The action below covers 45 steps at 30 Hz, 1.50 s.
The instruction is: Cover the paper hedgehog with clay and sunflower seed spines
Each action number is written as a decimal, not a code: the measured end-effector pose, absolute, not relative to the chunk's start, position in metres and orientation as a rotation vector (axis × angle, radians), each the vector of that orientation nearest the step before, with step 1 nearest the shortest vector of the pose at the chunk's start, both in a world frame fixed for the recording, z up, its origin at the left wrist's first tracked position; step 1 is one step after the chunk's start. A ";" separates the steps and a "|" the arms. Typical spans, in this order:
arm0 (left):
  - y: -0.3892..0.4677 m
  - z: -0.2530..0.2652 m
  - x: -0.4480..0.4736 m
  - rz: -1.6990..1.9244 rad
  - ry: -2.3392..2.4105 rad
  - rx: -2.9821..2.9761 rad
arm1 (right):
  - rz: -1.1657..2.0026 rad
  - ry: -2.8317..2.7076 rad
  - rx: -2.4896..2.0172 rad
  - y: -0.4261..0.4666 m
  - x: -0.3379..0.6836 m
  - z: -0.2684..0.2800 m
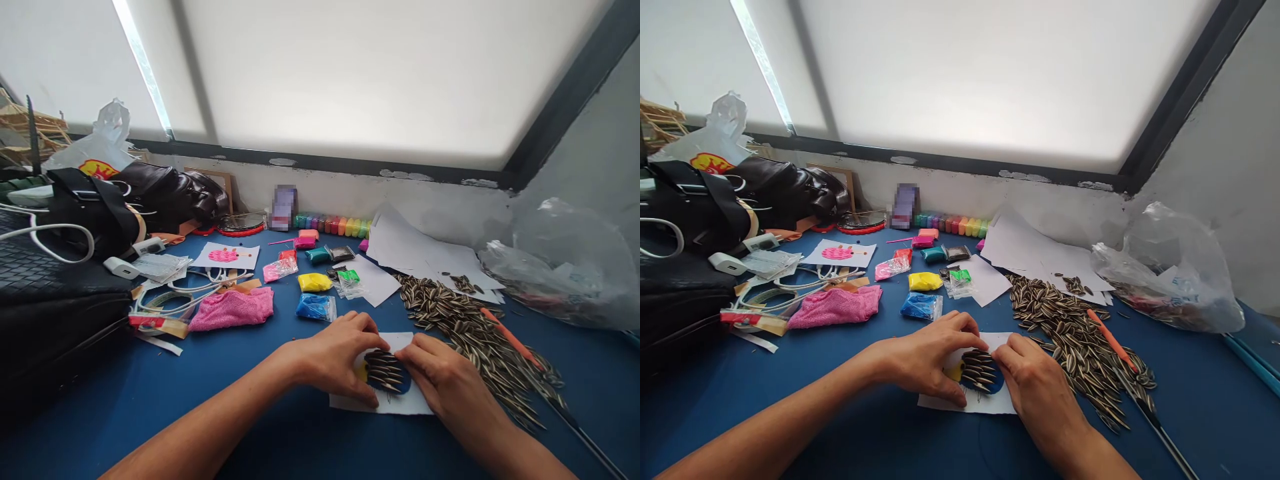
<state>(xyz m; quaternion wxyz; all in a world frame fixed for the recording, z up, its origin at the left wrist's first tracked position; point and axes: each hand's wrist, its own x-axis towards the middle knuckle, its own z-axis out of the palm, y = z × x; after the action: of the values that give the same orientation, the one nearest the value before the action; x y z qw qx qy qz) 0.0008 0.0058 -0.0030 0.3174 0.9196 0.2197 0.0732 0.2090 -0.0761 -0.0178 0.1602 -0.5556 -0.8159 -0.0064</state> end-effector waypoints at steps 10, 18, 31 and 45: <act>0.008 -0.007 0.002 0.183 0.565 2.392 | -0.084 -2.379 -1.557 -0.075 0.212 -0.020; 0.008 -0.005 0.001 0.159 0.574 2.388 | -0.184 -2.275 -1.559 -0.077 0.226 -0.003; 0.009 0.000 0.001 0.135 0.560 2.375 | -0.368 -2.210 -1.848 -0.058 0.283 -0.021; 0.009 0.000 0.000 0.138 0.554 2.363 | -0.317 -2.273 -1.798 -0.054 0.276 -0.022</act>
<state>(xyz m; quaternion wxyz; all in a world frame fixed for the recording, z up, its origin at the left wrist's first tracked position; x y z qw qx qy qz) -0.0001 0.0090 -0.0003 0.3477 0.9114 0.2138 0.0532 0.2759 -0.0541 -0.0218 0.1129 -0.6129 -0.7746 -0.1079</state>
